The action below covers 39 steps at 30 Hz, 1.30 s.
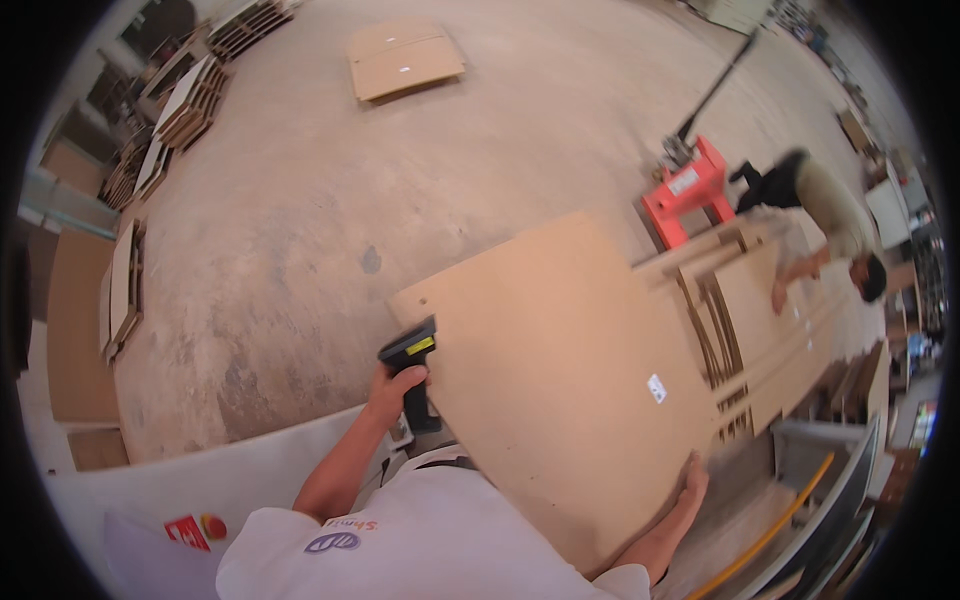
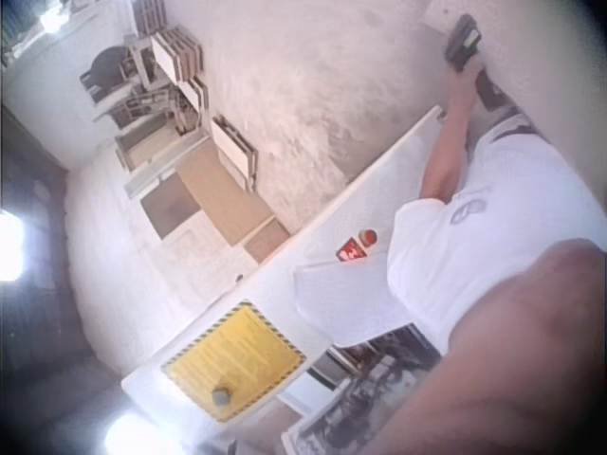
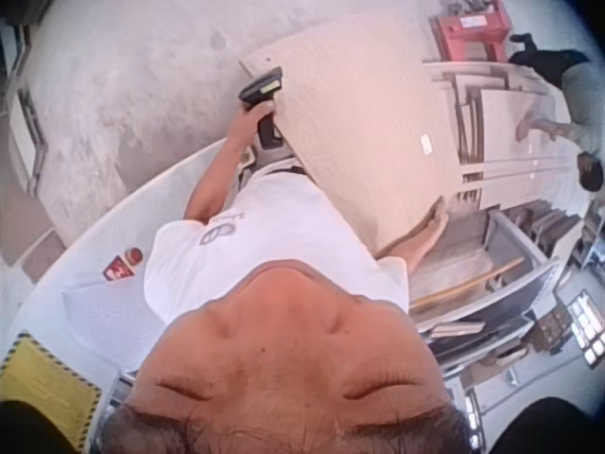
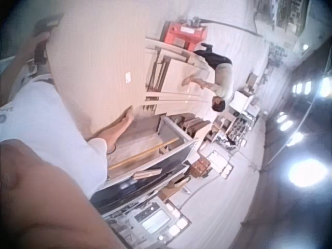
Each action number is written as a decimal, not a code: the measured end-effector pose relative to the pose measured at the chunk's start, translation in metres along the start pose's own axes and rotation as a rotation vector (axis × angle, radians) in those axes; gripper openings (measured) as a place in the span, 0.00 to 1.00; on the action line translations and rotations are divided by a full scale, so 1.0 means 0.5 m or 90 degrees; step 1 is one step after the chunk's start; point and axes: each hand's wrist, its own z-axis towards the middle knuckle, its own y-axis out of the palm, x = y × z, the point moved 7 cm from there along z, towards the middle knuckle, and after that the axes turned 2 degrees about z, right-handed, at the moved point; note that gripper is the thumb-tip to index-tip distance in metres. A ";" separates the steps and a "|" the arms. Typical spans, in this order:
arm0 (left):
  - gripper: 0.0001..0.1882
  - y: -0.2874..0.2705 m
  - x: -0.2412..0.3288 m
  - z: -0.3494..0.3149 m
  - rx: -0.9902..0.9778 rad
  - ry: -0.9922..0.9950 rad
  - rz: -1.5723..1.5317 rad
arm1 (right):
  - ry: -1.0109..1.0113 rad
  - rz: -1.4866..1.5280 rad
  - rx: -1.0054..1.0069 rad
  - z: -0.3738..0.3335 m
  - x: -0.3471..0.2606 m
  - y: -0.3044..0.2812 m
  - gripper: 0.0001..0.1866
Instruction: The person picks up flat wooden panels from a stack, places them on a conveyor table, and scans barcodes on the panels using a handheld barcode scanner. The person then removes the panels from the table and stacks them on the floor. This process is repeated for multiple panels.
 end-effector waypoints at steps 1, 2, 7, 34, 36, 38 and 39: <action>0.13 -0.052 0.011 -0.007 0.038 -0.008 0.002 | -0.005 -0.034 -0.033 0.014 -0.023 0.072 0.40; 0.13 -0.091 0.029 0.017 0.082 -0.019 0.001 | -0.012 -0.075 -0.068 0.040 -0.093 0.164 0.39; 0.11 -0.236 0.174 0.132 0.254 0.050 0.000 | -0.044 -0.240 -0.175 0.084 -0.435 0.548 0.37; 0.12 -0.642 0.602 1.449 0.379 0.020 0.084 | 0.001 -0.474 -0.249 0.150 -1.215 1.660 0.31; 0.11 -0.680 0.644 1.534 0.396 0.035 0.071 | 0.044 -0.434 -0.312 0.132 -1.345 1.784 0.31; 0.11 -0.714 0.702 1.617 0.419 0.027 0.076 | 0.064 -0.413 -0.334 0.104 -1.499 1.863 0.31; 0.11 -0.729 0.732 1.665 0.413 0.028 0.085 | 0.061 -0.406 -0.333 0.100 -1.564 1.899 0.32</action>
